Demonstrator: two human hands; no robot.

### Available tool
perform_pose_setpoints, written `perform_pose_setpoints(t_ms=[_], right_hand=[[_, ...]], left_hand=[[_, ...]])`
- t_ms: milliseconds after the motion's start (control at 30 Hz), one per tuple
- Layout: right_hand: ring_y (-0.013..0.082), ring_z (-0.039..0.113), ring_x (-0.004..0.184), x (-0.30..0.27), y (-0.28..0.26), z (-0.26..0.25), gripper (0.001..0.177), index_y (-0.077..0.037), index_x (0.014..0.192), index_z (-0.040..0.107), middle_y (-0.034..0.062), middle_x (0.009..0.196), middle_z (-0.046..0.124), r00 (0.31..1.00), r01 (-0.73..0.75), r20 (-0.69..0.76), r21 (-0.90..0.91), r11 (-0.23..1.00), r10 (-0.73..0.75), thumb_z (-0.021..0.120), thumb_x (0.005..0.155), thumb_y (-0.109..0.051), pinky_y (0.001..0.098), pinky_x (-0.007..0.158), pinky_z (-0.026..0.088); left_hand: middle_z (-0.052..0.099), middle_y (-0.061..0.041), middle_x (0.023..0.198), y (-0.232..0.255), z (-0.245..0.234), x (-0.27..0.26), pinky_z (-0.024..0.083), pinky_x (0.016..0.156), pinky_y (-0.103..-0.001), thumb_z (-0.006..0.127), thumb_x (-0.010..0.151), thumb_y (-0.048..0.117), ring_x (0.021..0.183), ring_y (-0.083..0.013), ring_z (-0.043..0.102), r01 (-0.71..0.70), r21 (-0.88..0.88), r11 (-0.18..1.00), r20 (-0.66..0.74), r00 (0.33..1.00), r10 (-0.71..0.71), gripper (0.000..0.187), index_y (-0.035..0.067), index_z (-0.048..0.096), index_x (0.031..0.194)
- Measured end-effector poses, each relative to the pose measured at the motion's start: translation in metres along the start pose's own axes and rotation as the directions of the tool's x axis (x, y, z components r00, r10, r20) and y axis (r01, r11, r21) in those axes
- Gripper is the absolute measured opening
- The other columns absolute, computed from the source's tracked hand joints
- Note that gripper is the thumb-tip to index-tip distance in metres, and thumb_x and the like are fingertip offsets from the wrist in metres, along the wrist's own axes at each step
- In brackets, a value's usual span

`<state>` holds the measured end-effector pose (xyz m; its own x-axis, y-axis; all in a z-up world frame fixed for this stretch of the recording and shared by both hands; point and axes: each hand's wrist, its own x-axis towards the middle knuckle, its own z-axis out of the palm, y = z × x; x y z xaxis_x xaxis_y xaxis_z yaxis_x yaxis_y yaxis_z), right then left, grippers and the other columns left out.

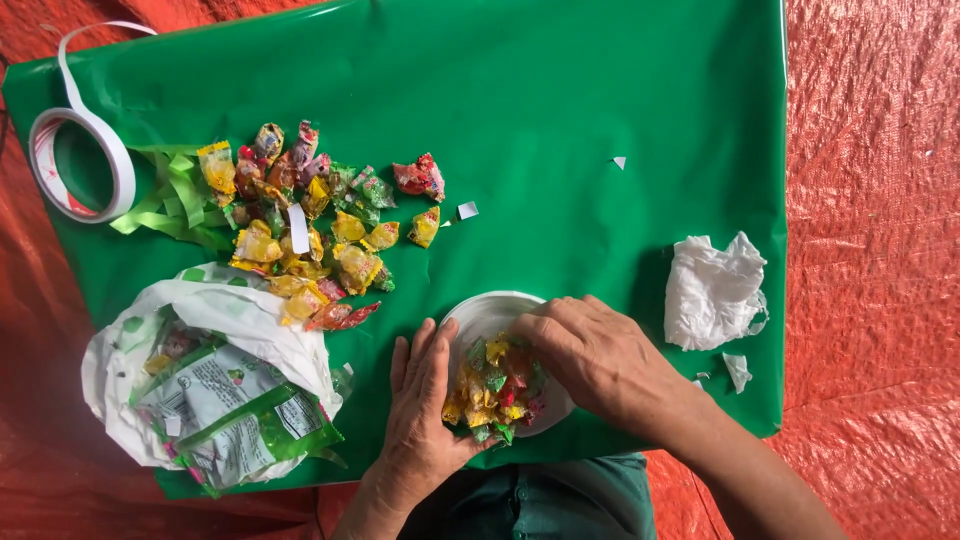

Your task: The person arranges individually wrapped candies into a small white bowl on a green table. They repeatedly pick up candies from a pile and place them into the bowl, adjusting their positions with both hands.

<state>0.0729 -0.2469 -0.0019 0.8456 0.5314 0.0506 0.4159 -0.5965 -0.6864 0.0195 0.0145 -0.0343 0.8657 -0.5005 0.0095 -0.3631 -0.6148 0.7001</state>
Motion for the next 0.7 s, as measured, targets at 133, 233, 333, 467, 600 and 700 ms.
perform_pose_setpoints(t_ms=[133,233,333,467,600,700], right_hand=[[0.0280,0.059,0.076,-0.001,0.002,-0.005,0.020,-0.008,0.124,0.054,0.0113,0.102,0.062,1.000,-0.005,-0.006,-0.018,1.000,0.005,0.055,0.104,-0.007,0.0405,0.067,0.048],[0.0242,0.060,0.082,-0.001,0.002,-0.006,0.022,-0.014,0.122,0.063,0.0073,0.103,0.064,0.999,-0.008,-0.048,-0.137,0.991,0.002,0.065,0.100,-0.013,0.0374,0.064,0.045],[0.0237,0.058,0.080,0.000,0.001,-0.009,0.013,-0.016,0.113,0.068,0.0078,0.103,0.062,0.998,0.008,-0.064,-0.095,0.995,-0.014,0.067,0.100,-0.019,0.0369,0.060,0.041],[0.0231,0.055,0.076,0.007,-0.002,-0.011,0.020,-0.011,0.118,0.063,0.0082,0.097,0.060,0.998,-0.005,-0.058,-0.105,0.994,-0.001,0.064,0.102,-0.022,0.0370,0.061,0.044],[0.0238,0.054,0.073,0.013,-0.001,-0.009,0.013,-0.014,0.112,0.068,0.0080,0.093,0.058,0.998,0.055,-0.021,-0.086,0.995,-0.057,0.062,0.103,-0.022,0.0379,0.059,0.043],[0.0212,0.054,0.072,0.010,0.007,-0.003,0.006,-0.010,0.104,0.067,0.0074,0.092,0.060,0.995,0.046,-0.084,-0.158,0.986,-0.060,0.068,0.098,-0.009,0.0350,0.057,0.042]], left_hand=[[0.040,-0.019,0.163,0.002,-0.002,0.002,0.017,0.127,-0.066,0.102,0.064,0.046,0.156,-0.0449,0.031,0.047,-0.022,0.999,0.023,0.999,-0.047,0.137,-0.002,0.015,0.158],[0.042,-0.018,0.161,0.001,-0.002,0.002,0.016,0.128,-0.064,0.098,0.066,0.048,0.156,-0.0435,0.031,0.080,-0.065,0.995,0.027,0.997,-0.078,0.130,-0.002,0.019,0.157],[0.038,-0.018,0.164,0.000,-0.001,0.000,0.013,0.128,-0.067,0.097,0.069,0.053,0.157,-0.0445,0.031,0.009,-0.015,1.000,0.022,1.000,-0.009,0.133,0.000,0.016,0.160],[0.042,-0.020,0.162,-0.004,-0.001,-0.001,0.015,0.129,-0.066,0.089,0.076,0.058,0.156,-0.0441,0.033,-0.045,0.004,0.999,-0.019,0.999,0.045,0.122,0.002,0.020,0.160],[0.041,-0.019,0.164,-0.001,-0.005,0.002,0.015,0.130,-0.065,0.088,0.079,0.056,0.157,-0.0450,0.033,-0.056,-0.007,0.998,-0.016,0.998,0.056,0.117,0.004,0.021,0.160],[0.037,-0.023,0.165,-0.001,-0.007,0.001,0.017,0.130,-0.067,0.092,0.080,0.049,0.157,-0.0467,0.032,-0.077,-0.032,0.996,-0.032,0.997,0.076,0.118,0.008,0.017,0.162]])
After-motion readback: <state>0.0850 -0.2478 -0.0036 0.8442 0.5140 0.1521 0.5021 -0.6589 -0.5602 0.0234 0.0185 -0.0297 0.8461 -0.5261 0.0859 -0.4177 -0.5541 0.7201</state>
